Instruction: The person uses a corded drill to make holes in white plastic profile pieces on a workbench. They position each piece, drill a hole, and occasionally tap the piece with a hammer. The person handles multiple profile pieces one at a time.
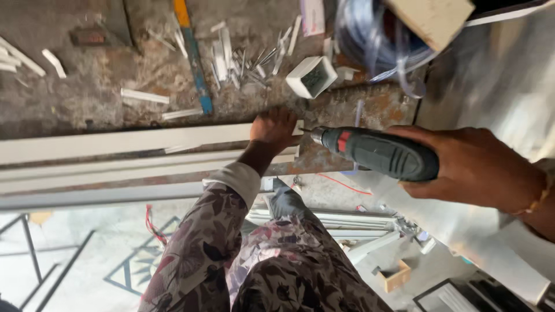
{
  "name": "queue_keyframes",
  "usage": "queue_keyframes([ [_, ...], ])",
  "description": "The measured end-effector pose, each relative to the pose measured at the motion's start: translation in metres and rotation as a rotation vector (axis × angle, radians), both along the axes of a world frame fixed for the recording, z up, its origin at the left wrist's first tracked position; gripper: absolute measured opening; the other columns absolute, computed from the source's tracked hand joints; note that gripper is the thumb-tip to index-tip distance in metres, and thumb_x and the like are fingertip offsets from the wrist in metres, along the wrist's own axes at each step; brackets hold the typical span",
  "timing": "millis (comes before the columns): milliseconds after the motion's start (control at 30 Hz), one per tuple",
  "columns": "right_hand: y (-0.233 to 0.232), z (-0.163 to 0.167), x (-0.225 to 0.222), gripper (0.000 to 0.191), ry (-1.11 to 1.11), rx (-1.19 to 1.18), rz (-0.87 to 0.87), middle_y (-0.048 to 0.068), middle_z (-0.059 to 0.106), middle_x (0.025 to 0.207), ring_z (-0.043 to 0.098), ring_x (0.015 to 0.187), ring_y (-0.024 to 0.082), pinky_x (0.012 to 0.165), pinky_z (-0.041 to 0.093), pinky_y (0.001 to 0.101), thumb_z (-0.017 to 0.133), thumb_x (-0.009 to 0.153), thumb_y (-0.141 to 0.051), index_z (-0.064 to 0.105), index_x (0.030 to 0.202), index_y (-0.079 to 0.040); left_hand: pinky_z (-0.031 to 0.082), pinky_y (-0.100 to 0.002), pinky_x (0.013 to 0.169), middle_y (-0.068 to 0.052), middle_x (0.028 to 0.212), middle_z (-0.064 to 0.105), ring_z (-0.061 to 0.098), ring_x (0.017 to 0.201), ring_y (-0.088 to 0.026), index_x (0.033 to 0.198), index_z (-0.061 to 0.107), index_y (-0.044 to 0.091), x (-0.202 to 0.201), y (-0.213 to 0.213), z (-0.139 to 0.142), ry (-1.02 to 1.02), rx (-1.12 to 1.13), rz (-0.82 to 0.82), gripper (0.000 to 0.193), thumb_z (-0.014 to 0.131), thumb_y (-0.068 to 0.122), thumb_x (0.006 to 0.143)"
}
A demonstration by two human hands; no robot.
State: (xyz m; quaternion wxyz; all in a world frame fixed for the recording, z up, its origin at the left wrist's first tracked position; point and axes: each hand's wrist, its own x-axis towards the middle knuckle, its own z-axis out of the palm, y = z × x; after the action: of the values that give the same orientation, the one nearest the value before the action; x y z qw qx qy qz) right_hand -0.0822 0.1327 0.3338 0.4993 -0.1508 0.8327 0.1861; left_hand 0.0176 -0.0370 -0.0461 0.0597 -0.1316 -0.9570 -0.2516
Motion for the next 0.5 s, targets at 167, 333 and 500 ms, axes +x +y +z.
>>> queue_keyframes([
  [167,0.160,-0.022,0.090,0.072,0.122,-0.789,-0.995,0.016,0.073,0.111,0.068,0.094,0.024,0.076,0.059,0.0384,0.081,0.078,-0.015,0.057,0.144,-0.002,0.055,-0.045,0.077,-0.008,0.099,0.063,0.064,0.094,-0.028,0.103,0.066,0.013,-0.002,-0.004,0.038,-0.058,0.053,-0.080,0.056,0.081,0.061,0.077],
  [333,0.276,-0.144,0.207,0.071,-0.099,-1.277,-1.787,0.021,0.069,0.122,0.071,0.100,0.031,0.079,0.061,0.0426,0.080,0.084,-0.027,0.054,0.143,0.002,0.055,-0.045,0.080,-0.008,0.095,0.065,0.065,0.092,-0.028,0.104,0.067,0.012,0.009,-0.007,0.112,0.018,-0.019,-0.108,0.056,0.080,0.057,0.073],
  [500,0.312,-0.224,0.253,0.074,-0.344,-1.403,-1.952,0.022,0.067,0.126,0.069,0.104,0.031,0.085,0.060,0.0422,0.077,0.087,-0.036,0.053,0.143,0.006,0.053,-0.045,0.074,-0.008,0.095,0.066,0.066,0.088,-0.028,0.117,0.068,0.005,0.019,-0.004,0.209,-0.058,-0.048,-0.093,0.062,0.075,0.054,0.079],
])
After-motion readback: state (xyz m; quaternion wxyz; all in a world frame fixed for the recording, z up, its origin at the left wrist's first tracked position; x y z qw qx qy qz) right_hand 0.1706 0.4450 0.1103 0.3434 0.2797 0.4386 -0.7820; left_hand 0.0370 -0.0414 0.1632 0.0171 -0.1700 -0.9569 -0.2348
